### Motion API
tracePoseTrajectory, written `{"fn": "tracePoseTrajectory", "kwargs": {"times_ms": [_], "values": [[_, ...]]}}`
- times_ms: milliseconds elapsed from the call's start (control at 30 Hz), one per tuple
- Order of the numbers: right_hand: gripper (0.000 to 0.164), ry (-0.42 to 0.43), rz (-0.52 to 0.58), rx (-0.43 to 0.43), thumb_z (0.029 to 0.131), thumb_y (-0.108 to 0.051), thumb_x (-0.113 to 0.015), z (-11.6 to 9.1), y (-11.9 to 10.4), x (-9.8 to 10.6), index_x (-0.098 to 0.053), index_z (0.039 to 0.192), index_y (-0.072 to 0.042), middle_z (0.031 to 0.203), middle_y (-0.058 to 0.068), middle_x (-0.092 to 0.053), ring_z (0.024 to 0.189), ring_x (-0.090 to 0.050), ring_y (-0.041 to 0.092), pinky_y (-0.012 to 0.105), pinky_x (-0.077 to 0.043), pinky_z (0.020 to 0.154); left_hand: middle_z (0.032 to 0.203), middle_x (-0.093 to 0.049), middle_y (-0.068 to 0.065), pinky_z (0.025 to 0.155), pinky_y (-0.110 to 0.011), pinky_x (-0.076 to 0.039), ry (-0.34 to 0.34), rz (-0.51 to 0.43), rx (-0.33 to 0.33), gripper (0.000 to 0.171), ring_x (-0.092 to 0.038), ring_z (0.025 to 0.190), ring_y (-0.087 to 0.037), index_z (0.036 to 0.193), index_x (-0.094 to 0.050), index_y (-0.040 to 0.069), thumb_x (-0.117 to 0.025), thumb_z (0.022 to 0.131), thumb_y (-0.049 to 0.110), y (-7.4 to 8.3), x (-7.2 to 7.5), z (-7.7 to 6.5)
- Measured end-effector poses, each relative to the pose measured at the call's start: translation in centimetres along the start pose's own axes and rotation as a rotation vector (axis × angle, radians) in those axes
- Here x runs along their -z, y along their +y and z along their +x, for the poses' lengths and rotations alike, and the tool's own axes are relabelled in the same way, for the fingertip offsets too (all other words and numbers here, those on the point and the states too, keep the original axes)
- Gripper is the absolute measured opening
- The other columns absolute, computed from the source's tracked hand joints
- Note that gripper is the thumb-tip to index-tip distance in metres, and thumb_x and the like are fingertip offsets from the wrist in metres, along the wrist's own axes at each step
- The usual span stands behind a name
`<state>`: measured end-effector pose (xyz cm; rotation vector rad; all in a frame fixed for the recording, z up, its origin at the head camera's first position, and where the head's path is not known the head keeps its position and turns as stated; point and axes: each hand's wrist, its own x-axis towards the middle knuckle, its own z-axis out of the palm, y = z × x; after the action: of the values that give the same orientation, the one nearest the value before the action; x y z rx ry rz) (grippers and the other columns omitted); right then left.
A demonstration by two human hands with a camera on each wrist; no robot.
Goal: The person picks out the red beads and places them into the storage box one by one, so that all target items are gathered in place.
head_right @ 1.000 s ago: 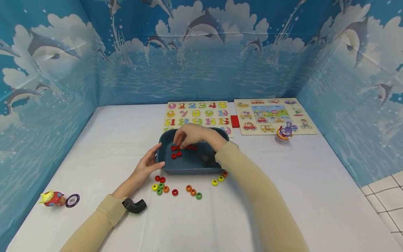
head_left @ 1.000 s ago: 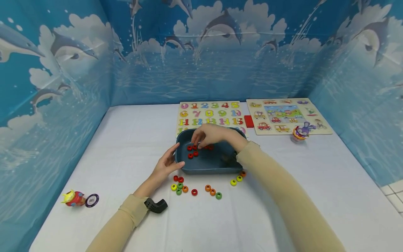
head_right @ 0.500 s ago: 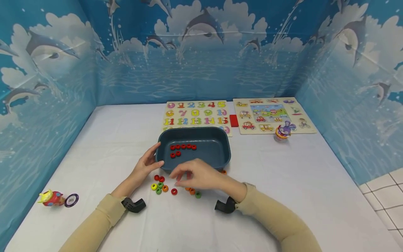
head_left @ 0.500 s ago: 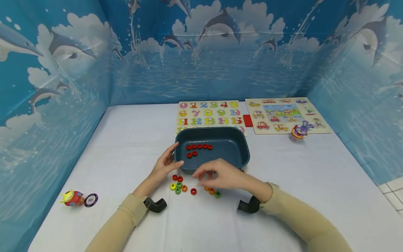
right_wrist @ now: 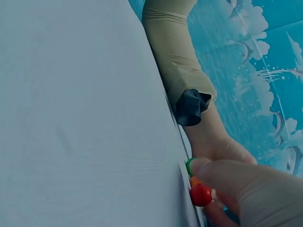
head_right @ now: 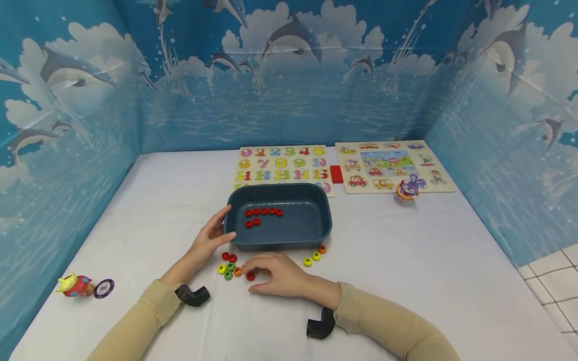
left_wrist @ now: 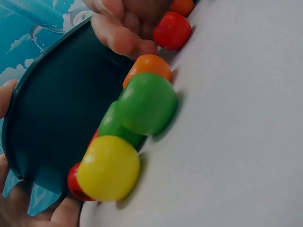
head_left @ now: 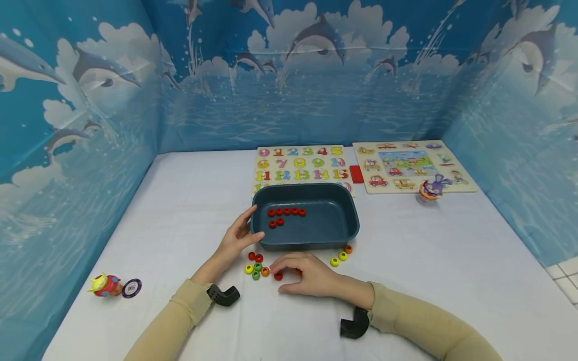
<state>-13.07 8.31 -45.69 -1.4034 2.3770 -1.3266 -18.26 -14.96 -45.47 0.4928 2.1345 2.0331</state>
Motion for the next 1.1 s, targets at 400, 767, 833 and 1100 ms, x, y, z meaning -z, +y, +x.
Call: {"fn": "tracePoseTrajectory", "kwargs": {"times_ms": [400, 767, 833, 1100], "values": [[0.024, 0.018, -0.064, -0.094, 0.077, -0.024, -0.07, 0.0, 0.1, 0.0, -0.067, 0.101, -0.022, 0.097, -0.019, -0.061, 0.087, -0.053, -0.001, 0.02, -0.045, 0.07, 0.145, -0.019, -0.001, 0.1, -0.04, -0.03, -0.025, 0.01, 0.007, 0.068, -0.024, 0.129, -0.029, 0.142, -0.024, 0.018, -0.06, 0.085, 0.009, 0.4, 0.0, 0.1], [0.023, 0.098, 0.062, 0.166, 0.072, -0.005, -0.073, 2.6, -6.5, 6.7, -0.067, 0.094, -0.007, 0.093, 0.003, -0.065, 0.087, -0.059, 0.012, 0.027, -0.05, 0.073, 0.146, -0.019, -0.006, 0.1, -0.042, -0.029, -0.029, 0.025, 0.011, 0.067, -0.024, 0.129, -0.031, 0.142, -0.023, 0.013, -0.059, 0.086, 0.01, 2.6, -0.8, -0.8], [0.023, 0.107, 0.041, 0.198, 0.073, -0.007, -0.073, 3.7, -6.9, 8.9, -0.067, 0.095, -0.007, 0.095, 0.001, -0.065, 0.088, -0.059, 0.01, 0.027, -0.05, 0.075, 0.146, -0.02, -0.005, 0.1, -0.041, -0.03, -0.028, 0.027, 0.018, 0.066, -0.025, 0.129, -0.03, 0.142, -0.024, 0.014, -0.059, 0.086, 0.01, 2.6, -0.8, -0.8], [0.026, -0.019, 0.038, -0.015, 0.079, -0.015, -0.068, 8.2, -4.3, 14.4, -0.066, 0.105, -0.01, 0.101, -0.001, -0.064, 0.078, -0.059, 0.011, 0.029, -0.051, 0.07, 0.146, -0.019, -0.005, 0.101, -0.042, -0.027, -0.027, 0.018, 0.031, 0.066, -0.024, 0.129, -0.031, 0.142, -0.024, 0.015, -0.06, 0.086, 0.012, 2.5, -0.7, -0.7]]}}
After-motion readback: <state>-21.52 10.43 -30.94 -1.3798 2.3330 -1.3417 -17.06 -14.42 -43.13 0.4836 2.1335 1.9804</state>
